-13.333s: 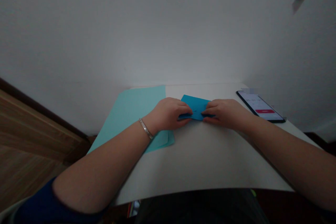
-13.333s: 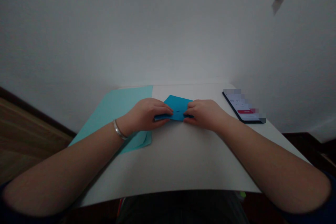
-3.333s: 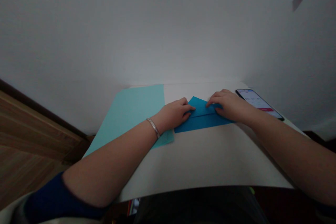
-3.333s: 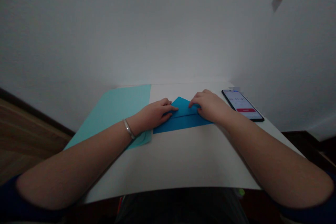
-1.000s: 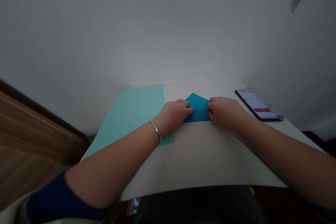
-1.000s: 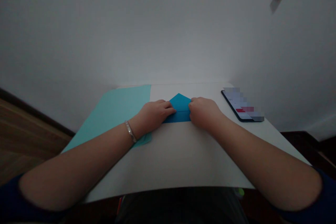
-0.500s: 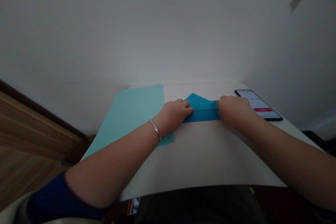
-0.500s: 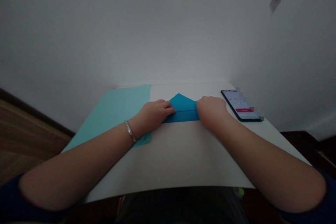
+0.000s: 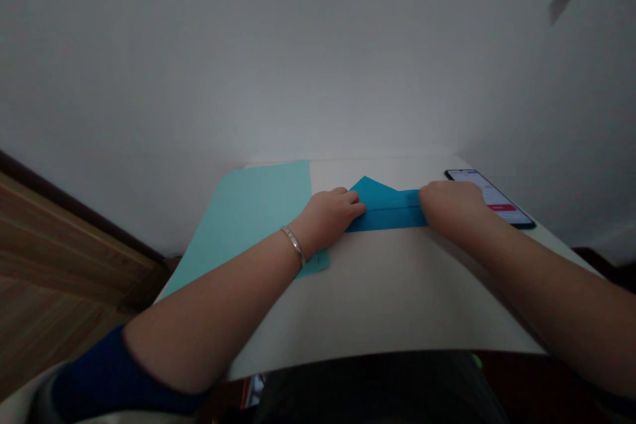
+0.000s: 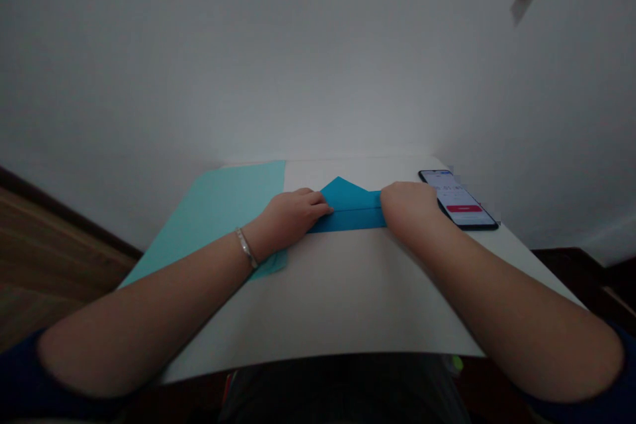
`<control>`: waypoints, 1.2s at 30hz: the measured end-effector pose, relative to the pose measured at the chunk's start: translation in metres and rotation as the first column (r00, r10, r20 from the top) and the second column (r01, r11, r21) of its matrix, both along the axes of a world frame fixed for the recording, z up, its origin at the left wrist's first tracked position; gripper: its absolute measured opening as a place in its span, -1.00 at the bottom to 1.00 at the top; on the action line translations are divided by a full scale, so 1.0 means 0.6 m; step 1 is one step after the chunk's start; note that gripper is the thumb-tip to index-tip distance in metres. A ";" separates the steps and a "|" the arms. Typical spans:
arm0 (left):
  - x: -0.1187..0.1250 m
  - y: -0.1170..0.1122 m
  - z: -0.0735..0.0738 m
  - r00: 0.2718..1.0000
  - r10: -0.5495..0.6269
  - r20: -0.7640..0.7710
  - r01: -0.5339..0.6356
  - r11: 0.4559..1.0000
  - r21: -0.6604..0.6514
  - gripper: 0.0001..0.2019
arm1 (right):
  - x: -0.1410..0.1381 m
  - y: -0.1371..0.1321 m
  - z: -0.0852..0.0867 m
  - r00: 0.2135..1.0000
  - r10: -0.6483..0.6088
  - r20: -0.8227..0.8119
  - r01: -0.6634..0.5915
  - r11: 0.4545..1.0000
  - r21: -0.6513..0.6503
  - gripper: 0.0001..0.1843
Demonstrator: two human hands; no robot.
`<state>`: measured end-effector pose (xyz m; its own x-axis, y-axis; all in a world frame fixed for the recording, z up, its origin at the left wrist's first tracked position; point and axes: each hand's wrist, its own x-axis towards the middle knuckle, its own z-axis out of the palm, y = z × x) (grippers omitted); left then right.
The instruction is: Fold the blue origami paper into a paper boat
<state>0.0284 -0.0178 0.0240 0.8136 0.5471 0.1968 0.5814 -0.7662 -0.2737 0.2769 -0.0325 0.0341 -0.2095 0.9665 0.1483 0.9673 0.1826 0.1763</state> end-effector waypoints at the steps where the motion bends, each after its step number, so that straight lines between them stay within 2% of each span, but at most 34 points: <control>1: 0.000 0.000 -0.001 1.000 -0.002 0.005 0.002 1.000 0.000 -0.80 | -0.002 -0.002 0.004 0.998 -0.046 0.035 0.047 0.999 -0.018 -0.68; 4: -0.001 0.002 -0.003 1.000 -0.014 0.014 0.014 1.000 0.006 -0.80 | -0.016 -0.012 0.017 0.986 -0.137 0.100 0.142 0.989 -0.044 -0.72; 6: -0.001 0.003 -0.004 1.000 -0.019 0.004 0.019 1.000 0.013 -0.79 | -0.030 -0.019 0.023 0.986 -0.121 0.113 0.123 0.992 -0.016 -0.74; 9: -0.001 0.003 -0.004 0.999 -0.040 -0.007 0.041 0.999 0.032 -0.75 | -0.051 -0.026 0.024 0.990 0.107 0.091 -0.107 0.994 0.004 -0.73; 11: 0.000 0.002 -0.003 0.998 -0.065 -0.008 0.066 0.997 0.038 -0.72 | -0.062 -0.026 0.018 0.958 0.288 0.006 -0.288 0.958 -0.012 -0.71; 14: 0.002 0.003 -0.003 0.996 -0.084 -0.010 0.084 0.996 0.028 -0.71 | -0.069 -0.022 0.006 0.922 0.382 -0.063 -0.381 0.924 0.028 -0.71; 18: 0.002 0.005 -0.004 0.997 -0.083 0.001 0.082 0.997 0.011 -0.72 | -0.072 -0.022 -0.003 0.914 0.401 -0.062 -0.399 0.916 0.044 -0.74; 23: 0.000 0.008 -0.008 0.996 -0.071 0.047 0.071 0.997 -0.001 -0.72 | -0.080 -0.029 -0.001 0.912 0.407 -0.048 -0.405 0.913 0.046 -0.68; 31: 0.000 0.009 -0.011 0.982 -0.064 0.178 0.080 0.993 -0.086 -0.74 | -0.059 -0.015 -0.001 0.964 0.254 0.075 -0.256 0.966 0.027 -0.69; 36: 0.003 0.014 -0.016 0.980 -0.090 0.179 0.101 0.993 -0.057 -0.73 | -0.066 -0.013 -0.015 0.930 0.366 -0.025 -0.363 0.929 0.078 -0.62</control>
